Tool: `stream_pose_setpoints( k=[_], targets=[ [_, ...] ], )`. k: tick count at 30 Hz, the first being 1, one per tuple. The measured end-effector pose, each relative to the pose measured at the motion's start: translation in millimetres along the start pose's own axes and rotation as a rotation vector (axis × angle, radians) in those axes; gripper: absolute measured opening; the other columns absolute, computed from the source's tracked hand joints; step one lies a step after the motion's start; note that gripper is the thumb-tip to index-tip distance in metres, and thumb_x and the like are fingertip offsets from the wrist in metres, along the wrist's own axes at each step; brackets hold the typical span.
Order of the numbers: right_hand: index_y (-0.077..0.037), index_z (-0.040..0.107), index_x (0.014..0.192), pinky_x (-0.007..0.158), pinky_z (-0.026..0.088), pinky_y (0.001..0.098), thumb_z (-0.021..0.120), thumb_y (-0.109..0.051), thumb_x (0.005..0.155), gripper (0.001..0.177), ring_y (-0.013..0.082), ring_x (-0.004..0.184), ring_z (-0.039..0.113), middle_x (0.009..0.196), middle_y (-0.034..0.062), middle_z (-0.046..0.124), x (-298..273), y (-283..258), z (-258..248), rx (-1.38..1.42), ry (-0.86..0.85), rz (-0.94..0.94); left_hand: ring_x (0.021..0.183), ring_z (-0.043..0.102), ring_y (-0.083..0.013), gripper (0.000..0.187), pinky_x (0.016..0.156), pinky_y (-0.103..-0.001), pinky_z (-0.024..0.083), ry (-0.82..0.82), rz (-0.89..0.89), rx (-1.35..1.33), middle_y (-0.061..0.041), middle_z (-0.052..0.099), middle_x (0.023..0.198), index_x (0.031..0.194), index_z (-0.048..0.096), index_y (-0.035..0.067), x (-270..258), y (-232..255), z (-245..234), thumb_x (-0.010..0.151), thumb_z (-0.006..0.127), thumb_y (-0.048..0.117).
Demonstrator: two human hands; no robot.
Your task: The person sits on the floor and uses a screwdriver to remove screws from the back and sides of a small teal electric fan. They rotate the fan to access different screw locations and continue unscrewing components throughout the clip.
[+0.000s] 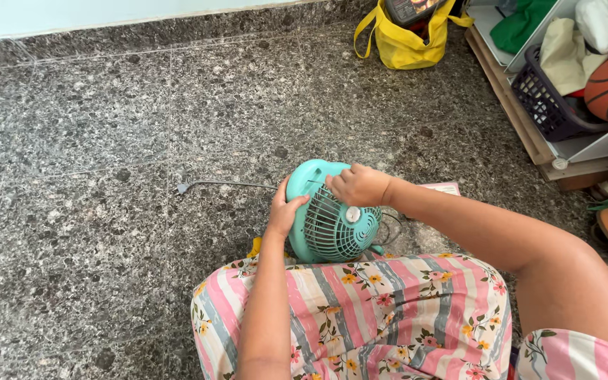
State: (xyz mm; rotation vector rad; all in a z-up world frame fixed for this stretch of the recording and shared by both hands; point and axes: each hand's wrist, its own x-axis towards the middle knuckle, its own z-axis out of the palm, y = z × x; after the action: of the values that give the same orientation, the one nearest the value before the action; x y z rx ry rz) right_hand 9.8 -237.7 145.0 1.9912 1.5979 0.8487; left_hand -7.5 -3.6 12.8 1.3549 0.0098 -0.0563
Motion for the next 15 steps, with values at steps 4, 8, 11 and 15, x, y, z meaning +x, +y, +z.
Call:
stream_pose_setpoints(
  k=[4, 8, 11, 15],
  targets=[
    [-0.004, 0.071, 0.114, 0.060, 0.050, 0.0325, 0.061, -0.024, 0.084, 0.037, 0.0174, 0.072, 0.065, 0.079, -0.0012, 0.065, -0.6, 15.4, -3.4, 0.209, -0.019, 0.051, 0.111, 0.067, -0.0195, 0.072, 0.097, -0.033, 0.053, 0.021, 0.003, 0.066, -0.012, 0.067, 0.130, 0.146, 0.051, 0.003, 3.0, 0.5, -3.5, 0.078, 0.074, 0.010],
    [-0.014, 0.070, 0.099, 0.070, 0.054, 0.0484, 0.059, -0.025, 0.093, 0.016, 0.0340, 0.083, 0.070, 0.086, 0.0114, 0.072, -31.3, 14.3, 38.4, 0.619, -0.243, 0.870, 0.105, 0.069, -0.0220, 0.060, 0.093, -0.035, 0.055, 0.151, 0.002, 0.068, -0.014, 0.071, 0.122, 0.138, 0.060, 0.000, 4.0, 0.8, -21.5, 0.081, 0.075, 0.013],
    [-0.007, 0.068, 0.100, 0.075, 0.054, 0.0533, 0.058, -0.030, 0.098, 0.025, 0.0402, 0.086, 0.070, 0.091, 0.0192, 0.072, -81.8, -21.9, 95.9, 0.693, -0.240, 1.428, 0.106, 0.069, -0.0198, 0.058, 0.094, -0.034, 0.054, 0.274, 0.058, 0.058, -0.009, 0.070, 0.122, 0.139, 0.056, 0.006, 7.0, 3.8, -35.0, 0.084, 0.074, 0.015],
    [-0.004, 0.070, 0.105, 0.082, 0.054, 0.0527, 0.060, -0.033, 0.098, 0.032, 0.0407, 0.093, 0.070, 0.099, 0.0217, 0.072, -141.8, -91.6, 173.3, 0.857, -0.872, 1.633, 0.097, 0.070, -0.0233, 0.045, 0.088, -0.038, 0.054, 0.487, 0.133, 0.346, -0.013, 0.074, 0.109, 0.125, 0.064, 0.004, 7.6, 10.9, -37.5, 0.088, 0.077, 0.025]
  ],
)
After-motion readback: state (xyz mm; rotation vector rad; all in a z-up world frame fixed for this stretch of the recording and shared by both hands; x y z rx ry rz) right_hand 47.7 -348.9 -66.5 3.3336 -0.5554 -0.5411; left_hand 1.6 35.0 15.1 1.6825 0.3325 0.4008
